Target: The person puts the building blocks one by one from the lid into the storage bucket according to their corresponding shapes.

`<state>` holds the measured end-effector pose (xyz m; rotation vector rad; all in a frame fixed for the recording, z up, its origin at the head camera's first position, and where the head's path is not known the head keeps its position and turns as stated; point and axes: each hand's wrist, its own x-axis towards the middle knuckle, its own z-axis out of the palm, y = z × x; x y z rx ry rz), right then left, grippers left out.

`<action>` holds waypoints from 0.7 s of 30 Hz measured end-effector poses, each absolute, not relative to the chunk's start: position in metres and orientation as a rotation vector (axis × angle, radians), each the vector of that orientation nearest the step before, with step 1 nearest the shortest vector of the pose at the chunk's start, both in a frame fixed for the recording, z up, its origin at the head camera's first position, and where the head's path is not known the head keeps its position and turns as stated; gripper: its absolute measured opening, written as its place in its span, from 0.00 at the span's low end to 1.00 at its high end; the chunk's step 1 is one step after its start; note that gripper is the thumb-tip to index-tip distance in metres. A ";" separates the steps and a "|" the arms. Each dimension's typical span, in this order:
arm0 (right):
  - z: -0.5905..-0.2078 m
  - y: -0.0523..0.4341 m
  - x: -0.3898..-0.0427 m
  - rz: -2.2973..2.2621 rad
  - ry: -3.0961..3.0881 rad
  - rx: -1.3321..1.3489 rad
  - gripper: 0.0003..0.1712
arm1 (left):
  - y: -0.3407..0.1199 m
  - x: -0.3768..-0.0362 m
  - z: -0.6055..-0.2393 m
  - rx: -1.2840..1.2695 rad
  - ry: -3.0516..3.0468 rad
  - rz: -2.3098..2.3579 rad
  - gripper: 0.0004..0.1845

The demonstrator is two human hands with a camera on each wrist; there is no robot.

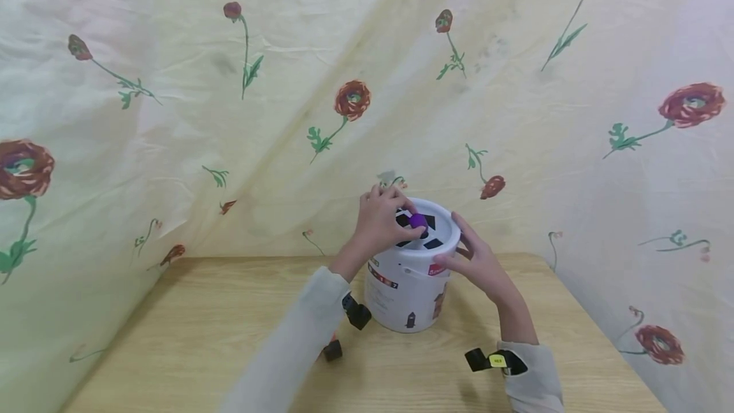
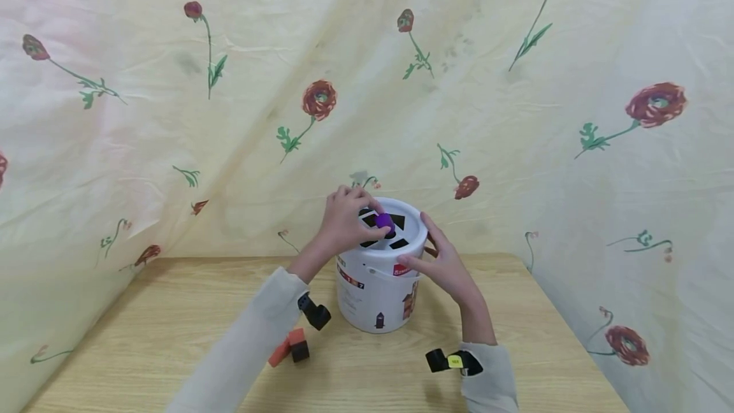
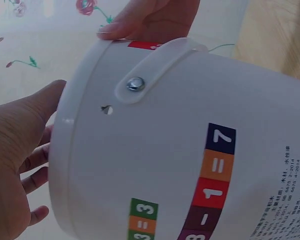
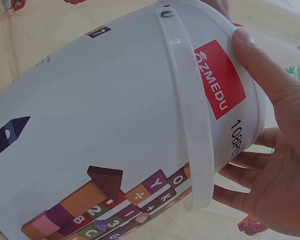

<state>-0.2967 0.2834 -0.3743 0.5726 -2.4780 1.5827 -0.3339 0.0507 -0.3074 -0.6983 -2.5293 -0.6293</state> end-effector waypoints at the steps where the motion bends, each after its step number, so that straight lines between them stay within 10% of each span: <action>1: -0.374 0.283 -0.297 1.585 -2.477 0.573 0.56 | 0.052 -0.334 -0.309 -0.692 -2.535 -0.621 0.19; 21: -0.376 0.283 -0.298 1.578 -2.470 0.548 0.56 | 0.009 -0.328 -0.322 -0.651 -2.475 -0.725 0.22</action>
